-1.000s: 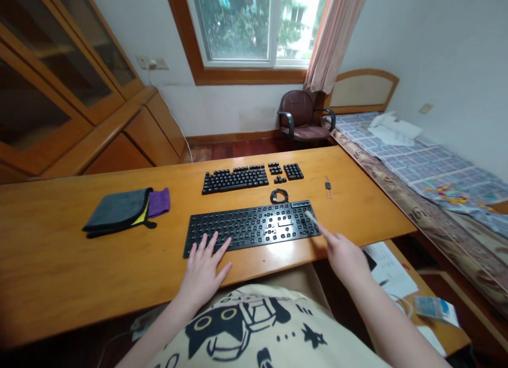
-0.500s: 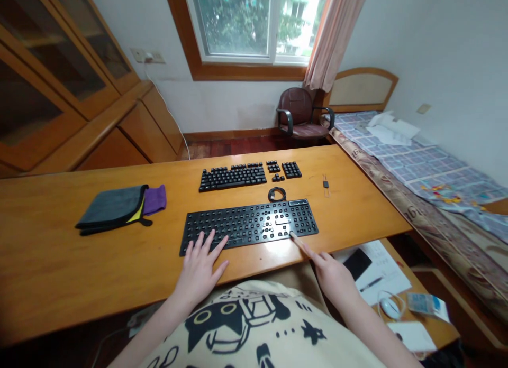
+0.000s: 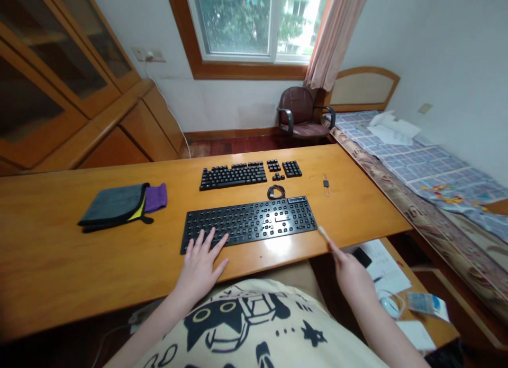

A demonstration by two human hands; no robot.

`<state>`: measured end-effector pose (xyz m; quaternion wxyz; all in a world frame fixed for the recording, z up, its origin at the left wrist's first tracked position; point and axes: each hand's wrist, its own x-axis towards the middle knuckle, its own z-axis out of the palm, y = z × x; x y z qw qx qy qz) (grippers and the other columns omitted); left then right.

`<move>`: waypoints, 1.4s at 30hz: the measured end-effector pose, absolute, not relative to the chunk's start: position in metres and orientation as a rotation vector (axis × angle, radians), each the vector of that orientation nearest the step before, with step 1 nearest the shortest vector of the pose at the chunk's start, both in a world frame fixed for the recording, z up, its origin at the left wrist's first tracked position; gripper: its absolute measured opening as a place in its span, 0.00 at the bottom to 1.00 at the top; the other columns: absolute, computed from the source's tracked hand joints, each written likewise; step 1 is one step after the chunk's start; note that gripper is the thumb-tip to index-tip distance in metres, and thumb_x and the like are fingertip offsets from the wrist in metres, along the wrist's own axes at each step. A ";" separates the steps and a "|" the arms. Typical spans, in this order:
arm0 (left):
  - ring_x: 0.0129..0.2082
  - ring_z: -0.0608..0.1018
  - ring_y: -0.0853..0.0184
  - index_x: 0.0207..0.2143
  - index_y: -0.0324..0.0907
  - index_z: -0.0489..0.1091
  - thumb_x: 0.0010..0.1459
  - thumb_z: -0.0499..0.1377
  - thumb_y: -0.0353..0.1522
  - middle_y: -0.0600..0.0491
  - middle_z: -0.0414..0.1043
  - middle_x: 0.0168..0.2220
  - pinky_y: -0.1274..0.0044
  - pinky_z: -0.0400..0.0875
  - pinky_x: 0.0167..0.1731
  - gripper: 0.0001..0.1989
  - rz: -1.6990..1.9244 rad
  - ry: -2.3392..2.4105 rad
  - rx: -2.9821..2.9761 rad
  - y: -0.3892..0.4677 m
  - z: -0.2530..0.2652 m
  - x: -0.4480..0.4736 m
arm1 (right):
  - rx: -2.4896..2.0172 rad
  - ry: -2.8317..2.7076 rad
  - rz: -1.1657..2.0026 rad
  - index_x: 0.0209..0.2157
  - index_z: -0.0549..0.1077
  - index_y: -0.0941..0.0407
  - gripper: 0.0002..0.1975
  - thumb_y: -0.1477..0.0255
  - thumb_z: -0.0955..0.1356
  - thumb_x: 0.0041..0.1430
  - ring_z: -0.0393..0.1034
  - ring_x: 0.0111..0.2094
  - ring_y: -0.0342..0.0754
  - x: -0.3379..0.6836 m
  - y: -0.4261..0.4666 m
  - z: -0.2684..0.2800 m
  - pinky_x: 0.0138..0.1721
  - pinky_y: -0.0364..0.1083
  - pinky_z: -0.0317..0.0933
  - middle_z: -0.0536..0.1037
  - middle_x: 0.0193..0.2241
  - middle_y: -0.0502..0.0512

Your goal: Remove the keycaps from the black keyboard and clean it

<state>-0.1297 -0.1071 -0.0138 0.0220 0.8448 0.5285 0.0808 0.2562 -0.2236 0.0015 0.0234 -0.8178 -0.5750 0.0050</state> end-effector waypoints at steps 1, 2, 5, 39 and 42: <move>0.63 0.50 0.48 0.61 0.55 0.52 0.57 0.54 0.40 0.48 0.49 0.64 0.55 0.46 0.58 0.29 0.247 1.639 2.618 -0.107 -0.014 -0.130 | -2.666 -1.657 -0.005 0.55 0.67 0.56 0.25 0.77 0.56 0.57 0.67 0.16 0.47 0.268 -0.224 0.003 0.17 0.43 0.55 0.74 0.19 0.56; 0.63 0.50 0.48 0.61 0.55 0.52 0.57 0.54 0.40 0.48 0.49 0.64 0.55 0.46 0.58 0.29 0.243 1.642 2.618 -0.107 -0.014 -0.130 | -2.737 -1.597 0.004 0.55 0.67 0.59 0.25 0.77 0.56 0.56 0.65 0.15 0.48 0.277 -0.224 0.006 0.16 0.44 0.53 0.73 0.17 0.57; 0.63 0.50 0.48 0.61 0.55 0.52 0.57 0.53 0.41 0.48 0.49 0.64 0.54 0.46 0.58 0.29 0.240 1.654 2.614 -0.107 -0.015 -0.130 | -2.633 -1.677 -0.036 0.56 0.66 0.52 0.25 0.75 0.57 0.57 0.70 0.21 0.49 0.280 -0.220 0.013 0.21 0.44 0.58 0.78 0.27 0.58; 0.64 0.48 0.48 0.61 0.55 0.51 0.56 0.54 0.41 0.48 0.47 0.64 0.55 0.44 0.58 0.30 0.268 1.655 2.602 -0.107 -0.015 -0.128 | -1.939 -1.424 0.947 0.54 0.68 0.57 0.24 0.63 0.60 0.58 0.72 0.40 0.51 0.160 -0.197 -0.015 0.43 0.49 0.65 0.78 0.40 0.58; 0.64 0.48 0.49 0.61 0.54 0.52 0.57 0.54 0.41 0.48 0.48 0.64 0.55 0.44 0.59 0.30 0.263 1.659 2.586 -0.107 -0.014 -0.127 | -1.758 -1.410 1.212 0.51 0.71 0.59 0.26 0.59 0.63 0.55 0.69 0.26 0.46 0.154 -0.199 -0.021 0.31 0.45 0.65 0.75 0.25 0.53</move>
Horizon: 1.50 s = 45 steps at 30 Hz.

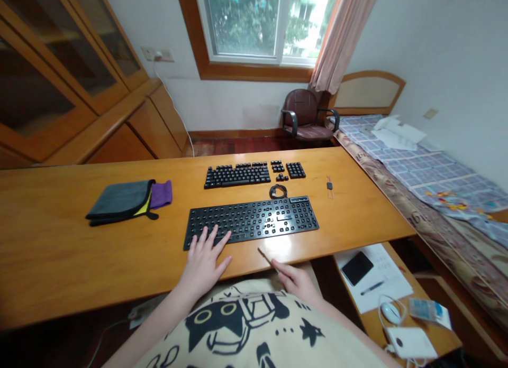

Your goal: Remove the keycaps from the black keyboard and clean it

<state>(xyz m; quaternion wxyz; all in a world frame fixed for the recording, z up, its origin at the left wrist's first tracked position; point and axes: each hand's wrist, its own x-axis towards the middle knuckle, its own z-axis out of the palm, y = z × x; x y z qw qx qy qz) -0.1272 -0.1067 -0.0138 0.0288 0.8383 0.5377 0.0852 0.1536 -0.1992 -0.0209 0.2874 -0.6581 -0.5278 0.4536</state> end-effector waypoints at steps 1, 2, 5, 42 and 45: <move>0.64 0.48 0.49 0.61 0.54 0.52 0.57 0.54 0.41 0.49 0.48 0.64 0.55 0.43 0.59 0.30 0.263 1.659 2.580 -0.107 -0.014 -0.127 | -1.736 -1.329 1.211 0.52 0.70 0.59 0.27 0.58 0.64 0.55 0.66 0.23 0.45 0.152 -0.199 -0.022 0.28 0.44 0.63 0.73 0.22 0.51; 0.64 0.48 0.49 0.61 0.54 0.52 0.57 0.54 0.41 0.49 0.48 0.64 0.55 0.43 0.59 0.30 0.265 1.658 2.575 -0.107 -0.013 -0.127 | -1.736 -1.215 1.180 0.54 0.68 0.60 0.30 0.57 0.64 0.55 0.63 0.21 0.44 0.152 -0.198 -0.023 0.24 0.43 0.61 0.70 0.20 0.50; 0.64 0.49 0.49 0.61 0.55 0.53 0.56 0.54 0.41 0.49 0.48 0.64 0.55 0.43 0.59 0.30 0.275 1.651 2.562 -0.106 -0.013 -0.127 | -1.743 -0.980 1.173 0.56 0.65 0.62 0.33 0.55 0.64 0.54 0.58 0.18 0.42 0.150 -0.193 -0.023 0.20 0.42 0.55 0.65 0.17 0.47; 0.29 0.76 0.64 0.35 0.42 0.68 0.64 0.42 0.39 0.49 0.73 0.29 0.76 0.64 0.28 0.18 0.110 1.650 2.041 -0.109 0.025 -0.071 | -1.498 -1.881 -0.015 0.32 0.73 0.56 0.10 0.70 0.61 0.59 0.69 0.40 0.51 0.190 -0.091 -0.017 0.45 0.53 0.62 0.77 0.35 0.59; 0.34 0.76 0.64 0.35 0.44 0.71 0.64 0.44 0.39 0.49 0.74 0.35 0.77 0.64 0.31 0.18 0.099 1.670 2.113 -0.106 0.030 -0.071 | -1.463 -1.970 -0.040 0.33 0.74 0.56 0.09 0.71 0.62 0.59 0.69 0.40 0.51 0.185 -0.091 -0.022 0.45 0.53 0.62 0.77 0.35 0.58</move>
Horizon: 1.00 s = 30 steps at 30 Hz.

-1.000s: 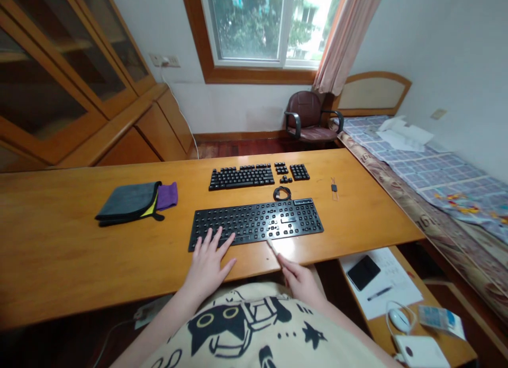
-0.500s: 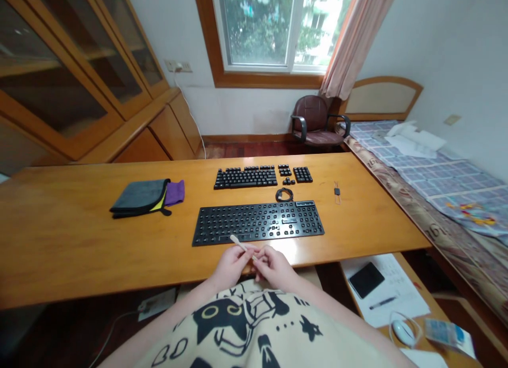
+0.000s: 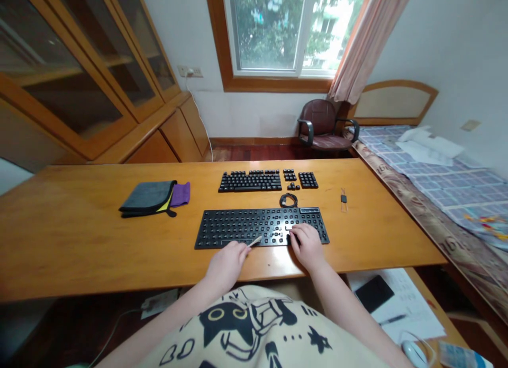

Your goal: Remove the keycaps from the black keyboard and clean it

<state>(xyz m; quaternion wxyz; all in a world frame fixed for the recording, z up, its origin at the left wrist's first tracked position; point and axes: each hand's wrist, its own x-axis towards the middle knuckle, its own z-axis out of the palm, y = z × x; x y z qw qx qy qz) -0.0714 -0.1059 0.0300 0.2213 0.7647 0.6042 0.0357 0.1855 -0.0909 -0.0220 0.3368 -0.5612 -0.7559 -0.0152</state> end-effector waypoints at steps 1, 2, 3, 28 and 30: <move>0.35 0.77 0.64 0.39 0.44 0.70 0.64 0.45 0.39 0.49 0.74 0.37 0.77 0.64 0.31 0.16 0.109 1.693 2.113 -0.105 0.030 -0.073 | -1.476 -1.980 -0.054 0.33 0.74 0.56 0.09 0.71 0.62 0.58 0.69 0.40 0.51 0.184 -0.092 -0.023 0.45 0.53 0.62 0.77 0.35 0.58; 0.35 0.77 0.64 0.43 0.45 0.69 0.63 0.46 0.39 0.49 0.74 0.37 0.77 0.64 0.31 0.15 0.114 1.722 2.100 -0.105 0.028 -0.075 | -1.494 -1.976 -0.069 0.33 0.74 0.56 0.09 0.71 0.62 0.58 0.69 0.40 0.51 0.183 -0.092 -0.024 0.45 0.53 0.62 0.77 0.35 0.58; 0.34 0.77 0.64 0.46 0.45 0.67 0.63 0.47 0.39 0.49 0.75 0.37 0.77 0.64 0.30 0.15 0.117 1.752 2.081 -0.105 0.026 -0.077 | -1.515 -1.962 -0.081 0.33 0.74 0.57 0.10 0.71 0.62 0.58 0.68 0.40 0.52 0.183 -0.092 -0.024 0.45 0.53 0.62 0.76 0.35 0.59; 0.36 0.76 0.62 0.39 0.39 0.67 0.64 0.41 0.32 0.45 0.73 0.37 0.74 0.66 0.35 0.15 0.165 2.328 1.827 -0.126 0.028 -0.179 | -1.526 -1.998 -0.115 0.32 0.72 0.57 0.07 0.72 0.63 0.58 0.67 0.40 0.52 0.189 -0.088 -0.029 0.45 0.52 0.63 0.75 0.36 0.60; 0.39 0.75 0.64 0.42 0.40 0.67 0.64 0.42 0.30 0.47 0.73 0.40 0.76 0.66 0.39 0.15 0.224 2.027 1.975 -0.127 0.021 -0.153 | -1.517 -2.003 -0.119 0.32 0.72 0.57 0.07 0.72 0.63 0.58 0.67 0.39 0.52 0.190 -0.087 -0.030 0.44 0.52 0.63 0.75 0.35 0.60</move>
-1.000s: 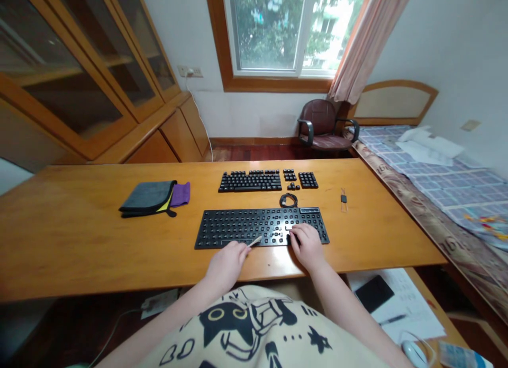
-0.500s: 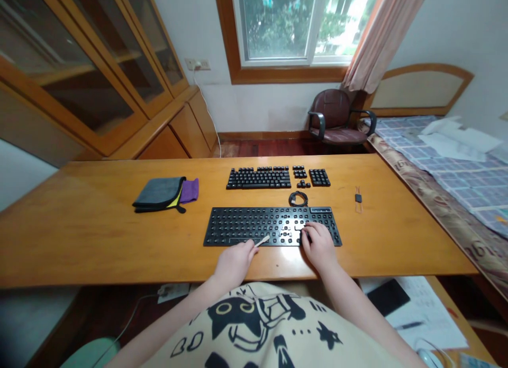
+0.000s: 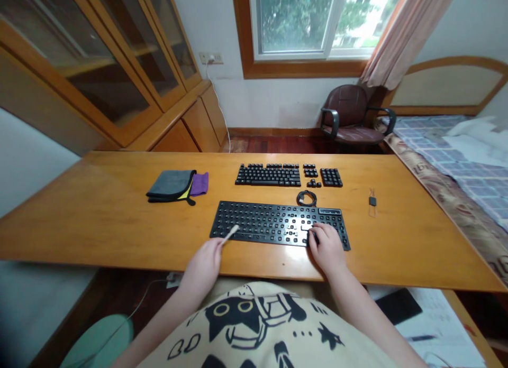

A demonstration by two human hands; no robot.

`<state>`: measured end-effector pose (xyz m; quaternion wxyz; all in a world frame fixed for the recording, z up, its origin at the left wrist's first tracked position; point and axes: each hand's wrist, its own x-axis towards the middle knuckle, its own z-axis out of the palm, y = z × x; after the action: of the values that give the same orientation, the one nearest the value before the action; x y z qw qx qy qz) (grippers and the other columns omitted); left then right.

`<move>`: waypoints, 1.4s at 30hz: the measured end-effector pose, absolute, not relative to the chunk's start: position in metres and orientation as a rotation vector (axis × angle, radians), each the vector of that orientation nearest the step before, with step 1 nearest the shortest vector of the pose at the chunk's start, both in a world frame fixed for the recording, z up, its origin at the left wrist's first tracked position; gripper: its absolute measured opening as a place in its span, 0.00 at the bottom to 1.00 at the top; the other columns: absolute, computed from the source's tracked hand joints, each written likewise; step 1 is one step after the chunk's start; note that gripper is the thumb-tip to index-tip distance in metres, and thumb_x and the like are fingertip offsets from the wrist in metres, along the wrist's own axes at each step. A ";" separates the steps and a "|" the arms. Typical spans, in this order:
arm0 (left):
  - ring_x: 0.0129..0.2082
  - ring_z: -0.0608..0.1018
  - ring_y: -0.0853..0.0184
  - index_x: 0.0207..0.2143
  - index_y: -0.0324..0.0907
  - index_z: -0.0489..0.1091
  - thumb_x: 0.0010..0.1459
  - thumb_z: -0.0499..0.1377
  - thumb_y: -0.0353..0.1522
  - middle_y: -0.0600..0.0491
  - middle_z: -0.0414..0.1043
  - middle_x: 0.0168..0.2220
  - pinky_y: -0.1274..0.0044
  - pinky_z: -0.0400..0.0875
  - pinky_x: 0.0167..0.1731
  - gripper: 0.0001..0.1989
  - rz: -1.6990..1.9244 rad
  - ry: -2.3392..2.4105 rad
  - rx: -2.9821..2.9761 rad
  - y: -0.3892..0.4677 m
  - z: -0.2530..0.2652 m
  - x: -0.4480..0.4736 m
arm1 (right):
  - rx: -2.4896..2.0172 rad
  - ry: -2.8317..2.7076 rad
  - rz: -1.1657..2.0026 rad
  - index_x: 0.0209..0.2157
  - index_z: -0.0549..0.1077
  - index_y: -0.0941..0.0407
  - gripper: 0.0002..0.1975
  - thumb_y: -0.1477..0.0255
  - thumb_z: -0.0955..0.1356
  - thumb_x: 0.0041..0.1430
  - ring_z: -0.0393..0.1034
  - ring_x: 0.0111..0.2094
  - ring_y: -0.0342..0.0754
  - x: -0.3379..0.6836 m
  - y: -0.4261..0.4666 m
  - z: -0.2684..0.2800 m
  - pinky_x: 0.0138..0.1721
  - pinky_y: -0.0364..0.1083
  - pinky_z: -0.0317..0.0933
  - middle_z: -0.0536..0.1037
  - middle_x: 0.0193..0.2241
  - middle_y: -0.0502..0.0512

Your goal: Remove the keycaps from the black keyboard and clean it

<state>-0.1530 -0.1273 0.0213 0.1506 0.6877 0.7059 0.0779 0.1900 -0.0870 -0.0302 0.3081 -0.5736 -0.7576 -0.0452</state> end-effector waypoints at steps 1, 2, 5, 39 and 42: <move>0.39 0.75 0.65 0.44 0.42 0.66 0.64 0.42 0.31 0.48 0.73 0.40 0.76 0.66 0.38 0.14 0.185 1.871 2.037 -0.127 0.018 -0.139 | -1.514 -2.007 -0.122 0.32 0.72 0.57 0.06 0.72 0.63 0.57 0.67 0.39 0.52 0.191 -0.087 -0.031 0.44 0.52 0.63 0.75 0.35 0.60; 0.37 0.76 0.65 0.43 0.43 0.67 0.64 0.43 0.32 0.49 0.73 0.39 0.77 0.66 0.37 0.14 0.130 1.772 2.074 -0.126 0.016 -0.126 | -1.513 -2.013 -0.123 0.32 0.72 0.57 0.06 0.72 0.63 0.57 0.67 0.39 0.52 0.191 -0.087 -0.032 0.44 0.52 0.63 0.75 0.35 0.60; 0.34 0.76 0.65 0.39 0.43 0.67 0.64 0.43 0.34 0.50 0.73 0.36 0.77 0.65 0.32 0.14 -0.025 1.716 2.101 -0.122 0.014 -0.100 | -1.503 -2.029 -0.121 0.32 0.71 0.56 0.06 0.72 0.63 0.57 0.67 0.39 0.53 0.193 -0.087 -0.032 0.44 0.53 0.63 0.75 0.35 0.59; 0.35 0.76 0.65 0.39 0.42 0.62 0.65 0.43 0.33 0.49 0.73 0.35 0.78 0.62 0.30 0.09 -0.079 2.148 1.749 -0.140 0.029 -0.162 | -1.468 -2.050 -0.063 0.33 0.72 0.55 0.06 0.71 0.63 0.57 0.68 0.39 0.52 0.194 -0.088 -0.031 0.44 0.53 0.63 0.75 0.35 0.58; 0.35 0.77 0.66 0.38 0.42 0.62 0.65 0.44 0.33 0.49 0.73 0.36 0.79 0.62 0.30 0.09 -0.131 2.017 1.783 -0.144 0.025 -0.151 | -1.468 -2.055 -0.071 0.33 0.71 0.56 0.06 0.71 0.64 0.57 0.68 0.40 0.52 0.195 -0.088 -0.033 0.44 0.53 0.63 0.75 0.36 0.58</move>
<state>-0.1515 -0.1445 0.0246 0.2214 0.6451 0.7298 -0.0472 0.1948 -0.0876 -0.0328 0.3030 -0.5537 -0.7752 -0.0269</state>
